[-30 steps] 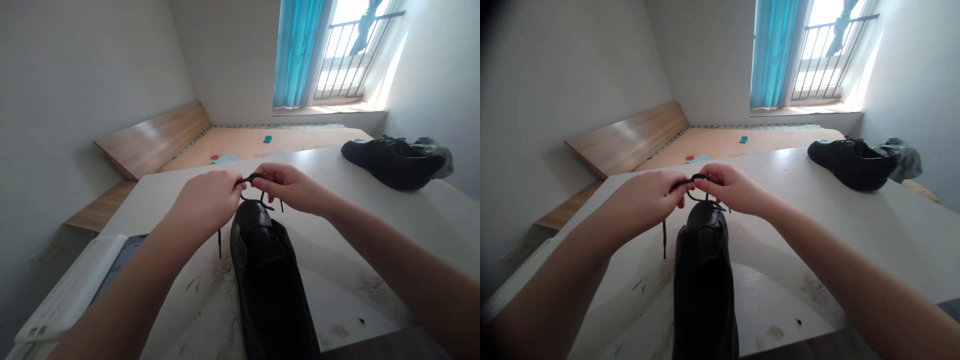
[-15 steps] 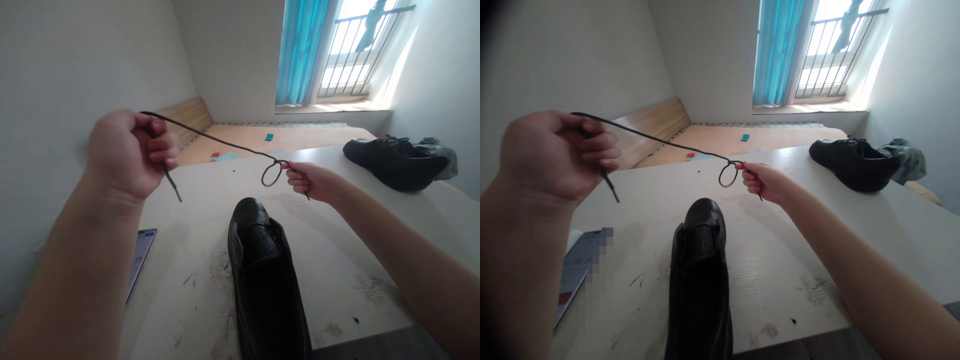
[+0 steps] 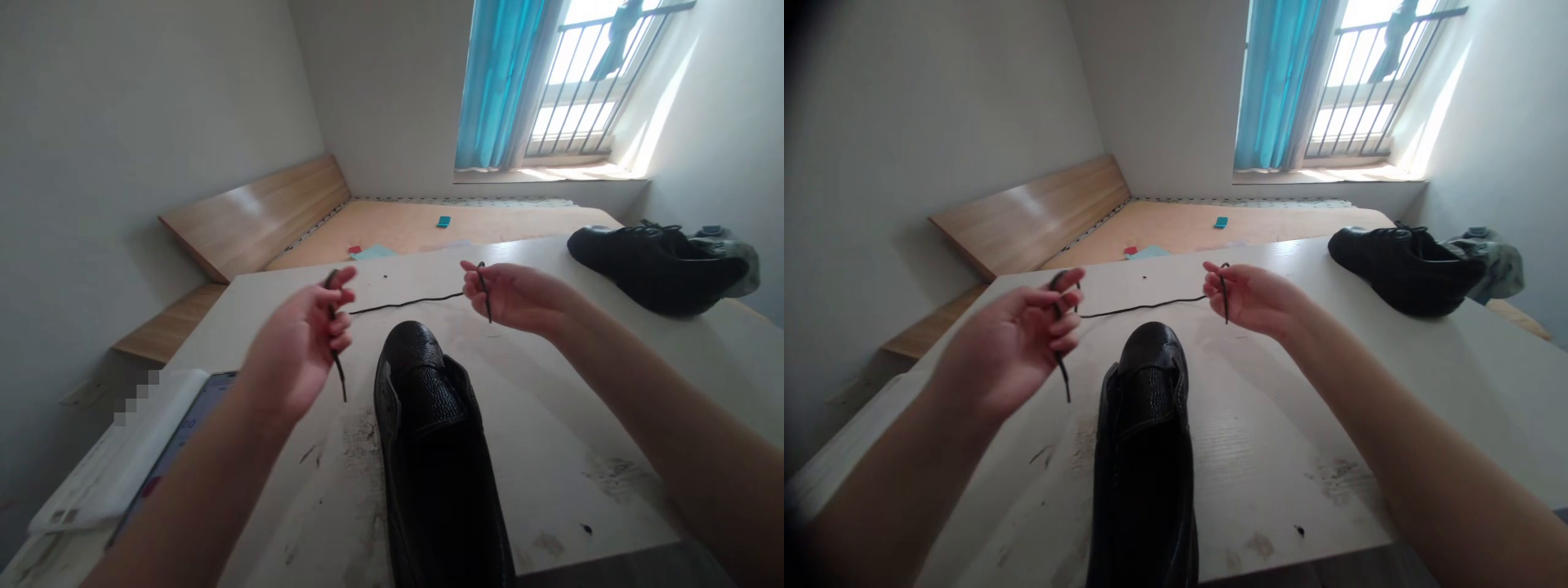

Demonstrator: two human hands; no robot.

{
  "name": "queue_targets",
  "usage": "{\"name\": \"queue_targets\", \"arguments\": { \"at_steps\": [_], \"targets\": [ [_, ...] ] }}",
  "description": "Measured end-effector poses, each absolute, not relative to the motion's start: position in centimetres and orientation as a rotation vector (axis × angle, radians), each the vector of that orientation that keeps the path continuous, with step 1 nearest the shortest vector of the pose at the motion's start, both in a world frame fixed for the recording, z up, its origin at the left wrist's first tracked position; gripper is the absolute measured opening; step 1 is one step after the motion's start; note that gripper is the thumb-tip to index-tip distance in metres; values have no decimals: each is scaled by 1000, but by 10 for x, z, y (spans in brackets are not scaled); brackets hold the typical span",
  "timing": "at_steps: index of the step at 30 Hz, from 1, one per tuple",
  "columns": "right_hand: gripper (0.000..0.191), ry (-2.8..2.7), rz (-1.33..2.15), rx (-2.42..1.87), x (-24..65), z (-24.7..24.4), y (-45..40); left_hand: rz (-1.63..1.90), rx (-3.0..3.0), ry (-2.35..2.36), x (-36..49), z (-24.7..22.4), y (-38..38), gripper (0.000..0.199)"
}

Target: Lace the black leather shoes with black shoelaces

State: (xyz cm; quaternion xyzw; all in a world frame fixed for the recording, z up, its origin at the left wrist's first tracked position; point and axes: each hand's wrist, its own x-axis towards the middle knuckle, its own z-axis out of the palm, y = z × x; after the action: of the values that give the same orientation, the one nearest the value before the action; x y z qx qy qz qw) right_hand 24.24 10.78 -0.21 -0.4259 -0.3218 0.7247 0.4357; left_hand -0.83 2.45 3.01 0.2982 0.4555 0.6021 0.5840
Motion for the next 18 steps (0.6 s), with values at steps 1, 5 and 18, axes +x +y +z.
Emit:
{"name": "queue_targets", "arguments": {
  "at_steps": [1, 5, 18],
  "targets": [
    [24, -856, 1805, -1070, 232, -1, 101, 1341, 812, 1097, 0, 21, 23, 23],
    [17, -1174, 1755, -1217, 209, -7, 81, 1113, 1220, 1187, 13, -7, 21, 16],
    [29, -2146, 489, -1953, 265, -46, 90, 514, 1693, 1786, -26, -34, 33, 70]
  ]
}}
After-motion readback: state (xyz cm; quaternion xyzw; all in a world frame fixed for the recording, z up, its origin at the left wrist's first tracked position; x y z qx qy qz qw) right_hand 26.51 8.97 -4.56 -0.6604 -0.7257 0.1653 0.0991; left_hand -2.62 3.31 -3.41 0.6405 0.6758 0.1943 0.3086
